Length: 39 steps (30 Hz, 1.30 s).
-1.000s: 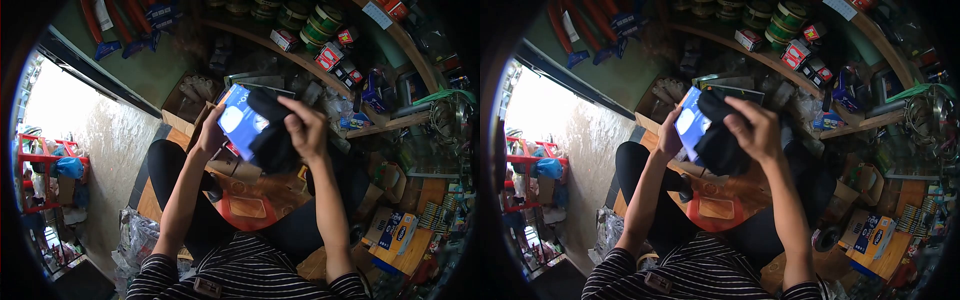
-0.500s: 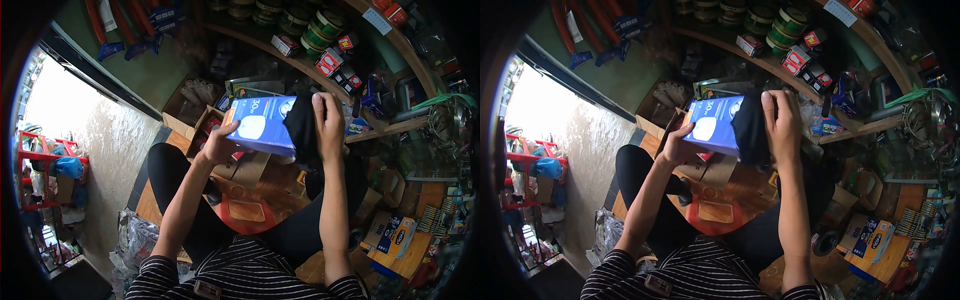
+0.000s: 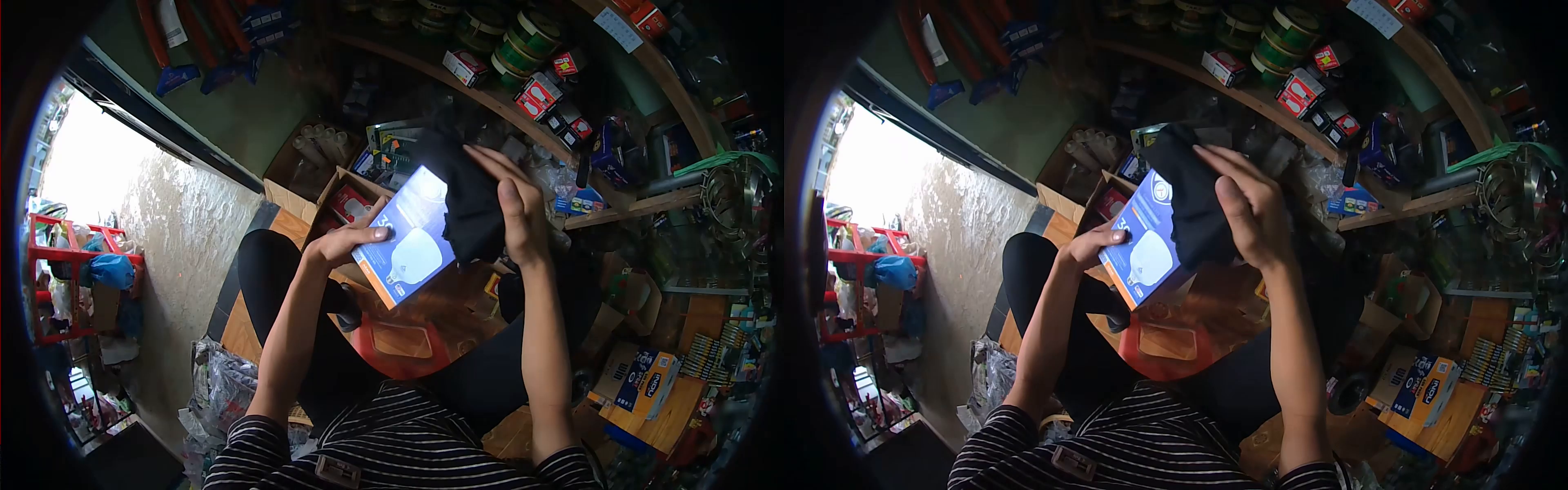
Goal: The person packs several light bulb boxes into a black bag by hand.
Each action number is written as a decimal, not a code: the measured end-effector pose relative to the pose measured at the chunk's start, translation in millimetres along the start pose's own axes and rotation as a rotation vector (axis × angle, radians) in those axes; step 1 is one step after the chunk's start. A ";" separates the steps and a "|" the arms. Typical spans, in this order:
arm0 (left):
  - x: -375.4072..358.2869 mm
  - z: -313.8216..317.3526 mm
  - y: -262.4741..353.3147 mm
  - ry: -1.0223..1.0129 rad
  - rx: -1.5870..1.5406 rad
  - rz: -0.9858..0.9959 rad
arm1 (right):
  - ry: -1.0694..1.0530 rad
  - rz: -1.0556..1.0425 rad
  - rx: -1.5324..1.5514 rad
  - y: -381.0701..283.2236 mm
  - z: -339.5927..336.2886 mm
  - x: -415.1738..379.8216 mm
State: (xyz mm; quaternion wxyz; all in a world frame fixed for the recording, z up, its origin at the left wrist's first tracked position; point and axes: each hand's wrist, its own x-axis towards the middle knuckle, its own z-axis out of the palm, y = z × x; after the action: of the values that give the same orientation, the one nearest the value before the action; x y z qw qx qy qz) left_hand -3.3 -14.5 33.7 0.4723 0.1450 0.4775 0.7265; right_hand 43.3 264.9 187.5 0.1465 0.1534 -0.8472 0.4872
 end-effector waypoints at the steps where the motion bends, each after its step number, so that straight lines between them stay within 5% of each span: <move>1: -3.7 2.0 7.0 -0.042 0.017 -0.065 | -0.013 -0.011 0.023 2.2 2.8 -0.9; 6: -10.4 32.6 8.0 0.041 -0.084 -0.052 | -0.273 0.132 0.134 7.7 10.0 -0.4; 9: -1.8 33.7 6.5 0.008 0.123 0.023 | -0.486 0.191 0.090 5.9 20.8 -8.8; 11: 7.4 21.6 9.1 -0.017 0.283 -0.129 | -0.457 0.271 -0.013 1.5 18.4 -10.0; 13: 9.5 44.5 13.3 0.187 0.400 0.290 | -0.471 0.350 -0.327 13.1 9.6 -12.8; 17: 16.4 42.3 9.8 0.275 0.773 0.415 | -0.466 0.375 -0.575 39.4 23.7 -26.7; 27: 17.3 43.5 3.3 0.483 0.810 0.475 | -0.393 0.047 -0.303 12.3 63.4 -19.1; 31: 22.8 41.4 -3.2 0.485 0.799 0.579 | -0.335 0.071 -0.038 10.0 60.8 -11.6; 39: 20.6 50.8 -0.2 0.469 0.886 0.568 | -0.220 0.277 -0.297 30.3 53.5 -8.3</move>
State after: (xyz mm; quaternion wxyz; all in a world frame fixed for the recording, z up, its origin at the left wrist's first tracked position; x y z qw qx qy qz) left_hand 19.9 30.9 54.1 0.0341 0.2865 0.7707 0.5682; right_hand 33.4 233.9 134.8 0.0059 0.0644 -0.9334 0.3531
